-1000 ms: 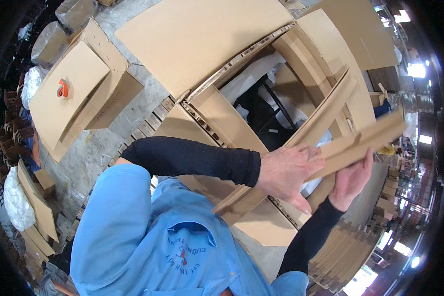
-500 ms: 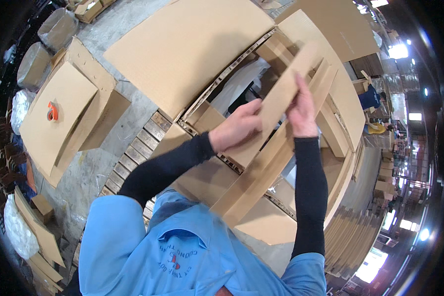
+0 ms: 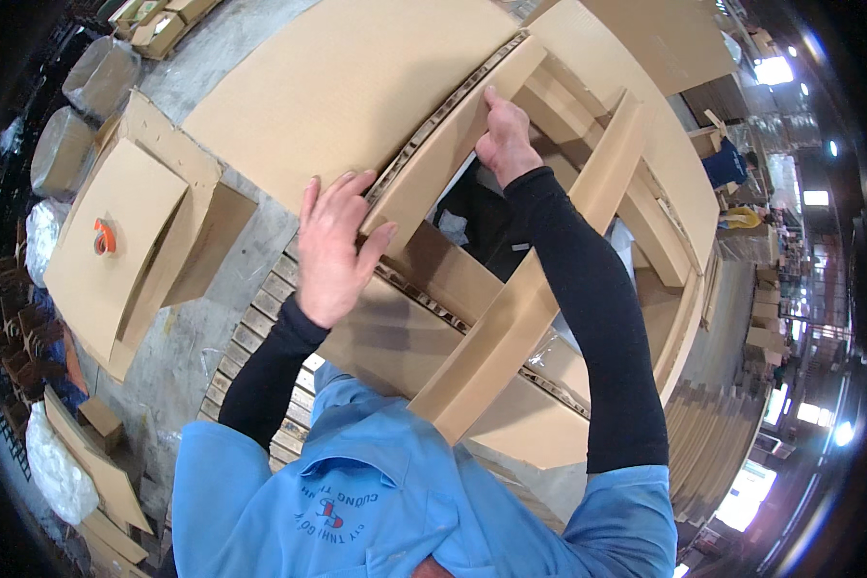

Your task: The person places a chair wrapped in protective material into a cardboard box, adds foam padding, and seals the box with packing tape. The person uses a tape dispenser to apply tape along the box seams and folds the flaps to close the package.

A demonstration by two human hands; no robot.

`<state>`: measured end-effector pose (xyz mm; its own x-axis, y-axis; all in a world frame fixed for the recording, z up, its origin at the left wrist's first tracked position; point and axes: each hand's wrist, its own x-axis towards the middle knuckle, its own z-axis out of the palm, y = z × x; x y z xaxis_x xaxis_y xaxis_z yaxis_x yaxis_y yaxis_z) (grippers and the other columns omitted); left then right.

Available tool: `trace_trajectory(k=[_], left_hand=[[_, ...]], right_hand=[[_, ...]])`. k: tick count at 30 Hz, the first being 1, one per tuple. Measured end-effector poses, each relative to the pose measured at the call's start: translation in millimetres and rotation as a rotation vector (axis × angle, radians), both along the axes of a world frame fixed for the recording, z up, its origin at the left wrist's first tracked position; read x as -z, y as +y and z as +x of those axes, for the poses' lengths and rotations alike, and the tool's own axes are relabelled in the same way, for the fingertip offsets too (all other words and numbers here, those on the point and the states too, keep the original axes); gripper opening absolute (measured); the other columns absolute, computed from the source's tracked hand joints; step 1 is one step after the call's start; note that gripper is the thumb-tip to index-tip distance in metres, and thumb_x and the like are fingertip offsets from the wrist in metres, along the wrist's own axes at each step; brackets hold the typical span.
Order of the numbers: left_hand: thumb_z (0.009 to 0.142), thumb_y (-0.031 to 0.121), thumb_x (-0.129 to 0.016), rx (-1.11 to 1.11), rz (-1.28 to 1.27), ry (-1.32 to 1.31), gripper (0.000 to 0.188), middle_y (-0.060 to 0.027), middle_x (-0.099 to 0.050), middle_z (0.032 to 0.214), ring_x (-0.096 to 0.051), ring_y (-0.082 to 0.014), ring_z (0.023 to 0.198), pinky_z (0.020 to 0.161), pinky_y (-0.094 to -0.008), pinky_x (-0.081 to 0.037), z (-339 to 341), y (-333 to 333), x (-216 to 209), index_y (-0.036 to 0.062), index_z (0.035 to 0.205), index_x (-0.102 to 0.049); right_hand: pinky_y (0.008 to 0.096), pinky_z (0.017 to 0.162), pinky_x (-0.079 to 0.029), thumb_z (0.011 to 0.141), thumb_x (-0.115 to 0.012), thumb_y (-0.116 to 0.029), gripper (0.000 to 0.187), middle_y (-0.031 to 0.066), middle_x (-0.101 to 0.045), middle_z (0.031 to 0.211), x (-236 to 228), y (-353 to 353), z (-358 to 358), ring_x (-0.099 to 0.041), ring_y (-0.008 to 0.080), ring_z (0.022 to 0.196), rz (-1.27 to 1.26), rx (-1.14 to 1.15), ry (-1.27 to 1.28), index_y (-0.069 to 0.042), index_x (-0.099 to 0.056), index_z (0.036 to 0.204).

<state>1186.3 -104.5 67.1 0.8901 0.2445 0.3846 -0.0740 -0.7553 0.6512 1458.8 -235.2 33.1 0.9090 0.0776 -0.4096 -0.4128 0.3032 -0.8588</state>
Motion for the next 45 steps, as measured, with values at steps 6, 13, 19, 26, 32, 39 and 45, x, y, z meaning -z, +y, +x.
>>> trace_trajectory(k=[6, 13, 19, 26, 32, 39, 45], left_hand=[[0.081, 0.015, -0.074, 0.057, 0.150, 0.088, 0.031, -0.0175, -0.049, 0.147, -0.047, -0.0392, 0.135, 0.118, -0.0541, -0.028, 2, -4, -7, -0.0013, 0.103, -0.060], [0.090, 0.028, -0.072, 0.301, 0.045, -0.254, 0.054, -0.0233, -0.041, 0.153, -0.039, -0.0410, 0.142, 0.119, -0.0477, -0.031, 69, 14, -75, -0.0047, 0.129, -0.054], [0.093, 0.041, -0.066, 0.606, 0.512, 0.153, 0.063, -0.0305, -0.028, 0.157, -0.026, -0.0413, 0.148, 0.122, -0.0477, -0.024, 96, -44, 6, -0.0071, 0.131, -0.052], [0.097, 0.043, -0.060, 0.505, 0.152, 0.000, 0.065, -0.0285, -0.026, 0.159, -0.025, -0.0392, 0.150, 0.123, -0.0466, -0.021, 105, -47, -71, -0.0092, 0.135, -0.048], [0.100, 0.033, -0.059, 0.504, 0.091, 0.087, 0.068, -0.0243, -0.033, 0.158, -0.028, -0.0317, 0.150, 0.122, -0.0418, -0.021, 112, -39, -16, -0.0054, 0.150, -0.034], [0.103, 0.036, -0.055, 0.500, 0.065, -0.103, 0.069, -0.0245, -0.036, 0.156, -0.033, -0.0330, 0.146, 0.121, -0.0398, -0.024, 131, -39, -66, -0.0040, 0.153, -0.029], [0.103, 0.034, -0.057, 0.522, -0.015, -0.071, 0.064, -0.0278, -0.045, 0.146, -0.043, -0.0370, 0.138, 0.116, -0.0427, -0.031, 138, -44, -44, -0.0033, 0.150, -0.034]], right_hand=[[0.0457, 0.097, -0.051, 0.102, -0.060, -0.021, 0.036, 0.0133, -0.065, 0.123, 25, -14, -9, -0.063, 0.0280, 0.111, 0.068, -0.072, 0.034, 0.002, -0.055, 0.129], [0.0451, 0.082, -0.054, 0.094, -0.071, -0.021, 0.039, 0.0136, -0.068, 0.111, 27, -9, 5, -0.066, 0.0265, 0.098, -0.209, -0.154, -0.002, 0.005, -0.059, 0.120], [0.0447, 0.078, -0.057, 0.097, -0.067, -0.018, 0.028, 0.0117, -0.069, 0.107, 19, -16, -2, -0.067, 0.0276, 0.095, -0.045, -0.200, 0.074, -0.002, -0.064, 0.119], [0.0374, 0.049, -0.049, 0.092, -0.072, -0.014, 0.027, 0.0103, -0.070, 0.098, 26, -24, 18, -0.068, 0.0233, 0.074, 0.034, -0.316, -0.025, 0.003, -0.065, 0.112], [0.0401, 0.067, -0.060, 0.095, -0.069, -0.017, 0.033, 0.0148, -0.071, 0.107, 14, -11, 3, -0.072, 0.0253, 0.086, -0.080, -0.323, 0.005, 0.004, -0.063, 0.119], [0.0489, 0.071, -0.059, 0.085, -0.079, -0.030, 0.056, 0.0152, -0.070, 0.106, 29, -37, -3, -0.069, 0.0257, 0.095, 0.130, -0.645, -0.103, 0.008, -0.061, 0.121], [0.0527, 0.080, -0.059, 0.074, -0.087, -0.047, 0.086, 0.0160, -0.066, 0.122, -16, -33, -84, -0.066, 0.0279, 0.109, -0.672, -1.853, -0.004, -0.011, -0.051, 0.142]])
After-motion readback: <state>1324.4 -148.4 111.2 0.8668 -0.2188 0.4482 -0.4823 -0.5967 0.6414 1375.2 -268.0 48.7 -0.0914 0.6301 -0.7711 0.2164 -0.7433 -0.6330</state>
